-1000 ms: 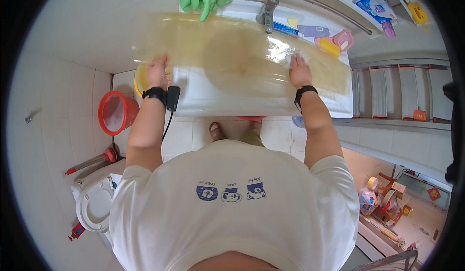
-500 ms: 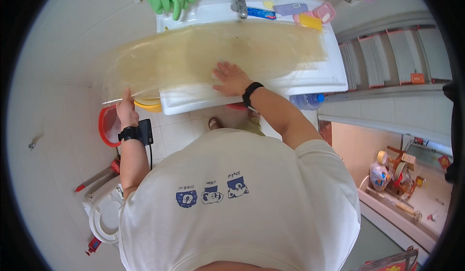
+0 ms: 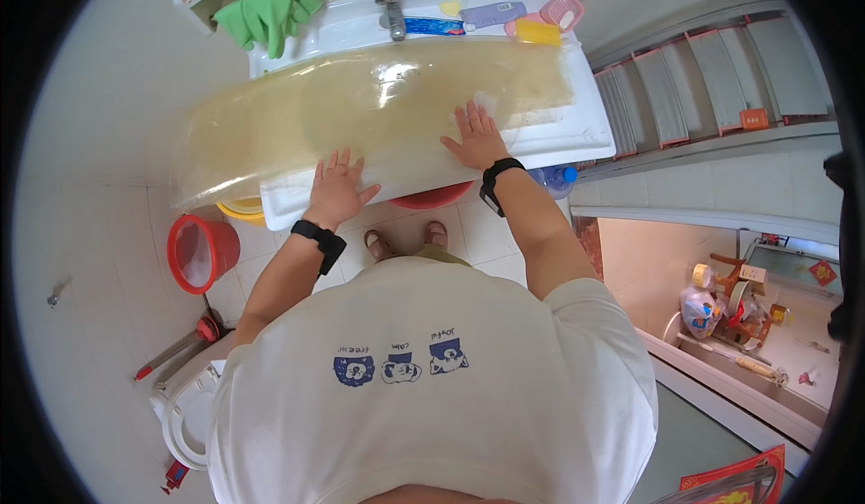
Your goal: The person washes a large translucent plastic sheet in a bathroom sink, repeatedly wetting, rubbing, and rinsing it with both hands. The sheet is lifted and repositioned several times to cover different areas.
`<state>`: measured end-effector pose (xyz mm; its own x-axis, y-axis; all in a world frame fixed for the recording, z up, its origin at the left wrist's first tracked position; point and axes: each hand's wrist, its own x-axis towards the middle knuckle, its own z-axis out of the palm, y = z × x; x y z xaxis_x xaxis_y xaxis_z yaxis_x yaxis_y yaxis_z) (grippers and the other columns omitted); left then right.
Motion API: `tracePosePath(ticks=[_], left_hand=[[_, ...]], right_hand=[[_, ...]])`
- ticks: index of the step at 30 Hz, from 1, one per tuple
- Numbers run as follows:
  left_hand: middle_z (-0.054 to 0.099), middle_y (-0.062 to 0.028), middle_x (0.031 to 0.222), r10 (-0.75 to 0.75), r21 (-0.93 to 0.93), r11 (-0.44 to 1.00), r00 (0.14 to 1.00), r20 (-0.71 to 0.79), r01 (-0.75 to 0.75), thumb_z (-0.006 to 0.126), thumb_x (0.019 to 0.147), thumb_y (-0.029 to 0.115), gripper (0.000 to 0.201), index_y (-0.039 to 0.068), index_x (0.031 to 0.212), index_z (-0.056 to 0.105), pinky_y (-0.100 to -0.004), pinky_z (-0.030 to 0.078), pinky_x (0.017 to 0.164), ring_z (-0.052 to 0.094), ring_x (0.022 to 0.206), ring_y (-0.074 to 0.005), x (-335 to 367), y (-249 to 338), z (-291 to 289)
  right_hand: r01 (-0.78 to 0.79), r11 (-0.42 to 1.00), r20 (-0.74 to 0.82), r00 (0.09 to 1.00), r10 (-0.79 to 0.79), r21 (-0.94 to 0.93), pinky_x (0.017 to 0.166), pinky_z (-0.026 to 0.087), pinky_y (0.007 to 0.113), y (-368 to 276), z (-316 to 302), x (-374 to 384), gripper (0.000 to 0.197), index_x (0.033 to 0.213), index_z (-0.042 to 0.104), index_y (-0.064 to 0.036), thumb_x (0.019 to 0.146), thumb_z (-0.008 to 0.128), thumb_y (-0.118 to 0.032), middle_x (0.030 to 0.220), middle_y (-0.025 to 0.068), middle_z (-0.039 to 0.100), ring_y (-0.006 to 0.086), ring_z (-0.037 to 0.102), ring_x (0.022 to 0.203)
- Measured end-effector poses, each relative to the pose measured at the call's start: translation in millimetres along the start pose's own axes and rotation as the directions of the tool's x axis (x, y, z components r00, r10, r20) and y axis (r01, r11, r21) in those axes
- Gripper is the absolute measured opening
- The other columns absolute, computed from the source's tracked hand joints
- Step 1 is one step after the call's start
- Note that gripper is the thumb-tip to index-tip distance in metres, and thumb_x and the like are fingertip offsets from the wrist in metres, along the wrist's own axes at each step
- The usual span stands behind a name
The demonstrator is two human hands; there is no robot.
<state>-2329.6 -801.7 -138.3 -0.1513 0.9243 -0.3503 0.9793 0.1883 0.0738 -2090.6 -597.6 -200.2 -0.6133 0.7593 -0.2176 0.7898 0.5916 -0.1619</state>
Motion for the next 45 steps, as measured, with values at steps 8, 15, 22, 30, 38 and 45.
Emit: tracePosePath(ticks=[8, 15, 22, 30, 38, 45], left_hand=[[0.024, -0.0178, 0.154, -0.017, -0.089, 0.996, 0.996, 0.092, 0.025, 0.038, 0.096, 0.052, 0.060, 0.020, 0.147, 0.034, -0.0456, 0.018, 0.116, 0.024, 0.142, -0.0338, 7.9, 26.4, 2.4], [0.025, -0.0197, 0.153, -0.045, -0.120, 0.991, 0.983, 0.179, 0.067, 0.035, 0.098, 0.050, 0.057, 0.021, 0.147, 0.034, -0.0449, 0.020, 0.115, 0.025, 0.141, -0.0352, 13.1, 28.8, 1.2], [0.025, -0.0197, 0.153, -0.046, -0.141, 0.988, 0.987, 0.152, 0.068, 0.034, 0.098, 0.050, 0.057, 0.021, 0.147, 0.035, -0.0446, 0.020, 0.115, 0.025, 0.141, -0.0354, 10.7, 29.1, 3.3], [0.052, -0.0165, 0.133, -0.045, -0.388, 0.922, 0.991, -0.123, -0.006, 0.049, 0.093, 0.044, 0.050, 0.010, 0.129, 0.055, -0.0433, 0.031, 0.109, 0.047, 0.125, -0.0300, -20.1, -9.4, 1.7], [0.056, -0.0183, 0.116, -0.855, -0.811, 0.492, -0.002, -0.519, 0.317, 0.074, 0.079, 0.036, 0.075, 0.001, 0.135, 0.039, -0.0411, 0.044, 0.091, 0.055, 0.107, -0.0330, -90.5, -174.4, -6.8], [0.060, -0.0118, 0.109, -0.895, -0.920, -0.220, 0.441, 0.059, -0.323, 0.067, 0.088, 0.028, 0.056, -0.001, 0.132, 0.045, -0.0293, 0.047, 0.078, 0.058, 0.095, -0.0160, -71.6, -250.3, -4.9]], right_hand=[[-0.095, 0.980, 0.037, 0.994, 0.103, -0.175, 0.117, 0.012, 0.043, 76.6, -45.2, 28.9, 0.084, 0.152, 0.015, -0.0115, 0.091, 0.035, -0.065, 0.158, 0.0162, 0.010, 0.0324, 0.011, 0.146], [-0.278, 0.960, -0.182, 0.944, 0.275, 0.008, 0.117, 0.010, 0.045, 35.2, -23.3, 111.2, 0.092, 0.150, 0.017, -0.0033, 0.087, 0.040, -0.065, 0.156, 0.0223, 0.009, 0.0348, 0.009, 0.146], [0.248, 0.969, -0.098, 0.964, -0.248, -0.009, 0.118, 0.009, 0.044, -71.8, -18.6, 135.4, 0.086, 0.150, 0.021, -0.0064, 0.088, 0.041, -0.062, 0.157, 0.0184, 0.011, 0.0311, 0.007, 0.146], [-0.058, 0.982, -0.255, 0.967, 0.011, -0.179, 0.116, 0.012, 0.048, -48.0, -38.3, 159.0, 0.078, 0.149, 0.027, -0.0108, 0.091, 0.038, -0.061, 0.156, 0.0135, 0.022, 0.0302, 0.015, 0.145], [0.133, 0.985, 0.006, 0.991, -0.133, -0.114, 0.117, 0.010, 0.049, -175.8, -24.7, 197.0, 0.087, 0.148, 0.025, -0.0024, 0.090, 0.030, -0.067, 0.154, 0.0205, 0.021, 0.0360, 0.013, 0.145], [0.188, 0.955, -0.238, 0.962, -0.132, 0.228, 0.117, 0.014, 0.048, -320.8, 0.8, 191.9, 0.089, 0.142, 0.027, 0.0104, 0.091, 0.035, -0.062, 0.151, 0.0274, 0.023, 0.0407, 0.017, 0.142]])
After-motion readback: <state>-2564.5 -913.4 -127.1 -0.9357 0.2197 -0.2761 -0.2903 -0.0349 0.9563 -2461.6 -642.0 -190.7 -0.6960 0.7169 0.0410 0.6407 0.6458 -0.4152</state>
